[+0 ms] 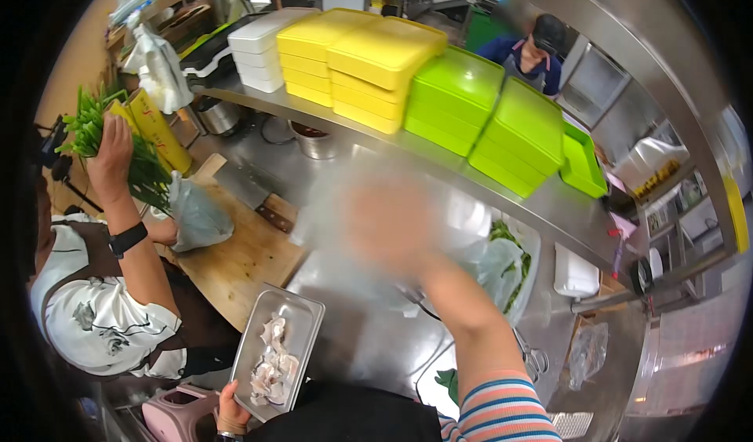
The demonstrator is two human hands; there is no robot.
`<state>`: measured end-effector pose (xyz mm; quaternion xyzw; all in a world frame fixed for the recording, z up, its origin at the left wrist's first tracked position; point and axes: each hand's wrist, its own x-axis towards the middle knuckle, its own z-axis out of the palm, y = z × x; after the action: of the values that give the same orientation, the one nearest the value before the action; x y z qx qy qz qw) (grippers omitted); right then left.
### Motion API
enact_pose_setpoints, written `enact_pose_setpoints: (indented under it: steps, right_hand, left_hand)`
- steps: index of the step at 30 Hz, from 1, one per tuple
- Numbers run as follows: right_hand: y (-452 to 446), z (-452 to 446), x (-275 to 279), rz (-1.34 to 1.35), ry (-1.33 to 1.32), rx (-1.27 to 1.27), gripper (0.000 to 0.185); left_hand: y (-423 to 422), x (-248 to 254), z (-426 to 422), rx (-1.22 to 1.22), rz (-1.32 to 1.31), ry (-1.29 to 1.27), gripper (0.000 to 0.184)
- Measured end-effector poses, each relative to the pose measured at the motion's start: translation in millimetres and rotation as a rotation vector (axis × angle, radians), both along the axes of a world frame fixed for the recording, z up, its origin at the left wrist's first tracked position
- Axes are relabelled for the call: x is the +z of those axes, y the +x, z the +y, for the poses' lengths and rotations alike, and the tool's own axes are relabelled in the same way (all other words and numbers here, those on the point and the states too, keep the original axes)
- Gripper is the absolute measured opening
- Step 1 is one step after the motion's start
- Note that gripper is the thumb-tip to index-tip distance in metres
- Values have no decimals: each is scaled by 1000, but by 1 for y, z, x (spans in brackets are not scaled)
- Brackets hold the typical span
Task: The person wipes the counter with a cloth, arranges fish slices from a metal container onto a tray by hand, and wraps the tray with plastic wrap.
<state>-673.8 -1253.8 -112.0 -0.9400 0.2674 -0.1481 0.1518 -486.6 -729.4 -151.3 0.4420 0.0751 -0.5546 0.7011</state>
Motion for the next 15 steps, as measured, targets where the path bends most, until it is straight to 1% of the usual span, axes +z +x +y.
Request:
enact_pose_setpoints:
  steps: [1, 3, 4, 6, 7, 9, 10, 11, 13, 14, 15]
  right_hand:
    - [-2, 2, 5, -34, 27, 21, 6]
    - [0, 42, 85, -46, 43, -80, 11]
    - [-3, 40, 99, -42, 42, -64, 11]
    - [-14, 30, 115, -43, 411, -30, 17]
    - [-16, 31, 119, -30, 419, -46, 17]
    - [-24, 30, 125, -67, 224, 162, 22]
    - [-23, 21, 112, -161, 711, -96, 32]
    - [-27, 13, 102, -163, 711, -108, 32]
    - [-15, 26, 117, 269, 18, 130, 43]
    - [-10, 18, 107, 366, 278, 16, 46]
    - [-16, 22, 94, 380, 296, -6, 46]
  left_hand:
    - [1, -4, 2, 7, 4, 16, 53]
    - [3, -7, 4, 37, 3, 16, 54]
    - [4, -5, 1, 33, 0, 16, 53]
    - [7, -2, -2, 21, 13, 29, 53]
    - [9, -1, -7, 4, 11, 21, 52]
    - [10, -7, -6, -38, 21, 19, 51]
    - [12, -10, -6, -27, 34, 21, 50]
    - [15, -13, -6, -14, 47, 22, 49]
    - [21, -6, -11, -39, 60, 45, 48]
    - [21, -5, -6, -54, 71, 73, 47]
    - [25, -13, -1, -86, 1, 78, 51]
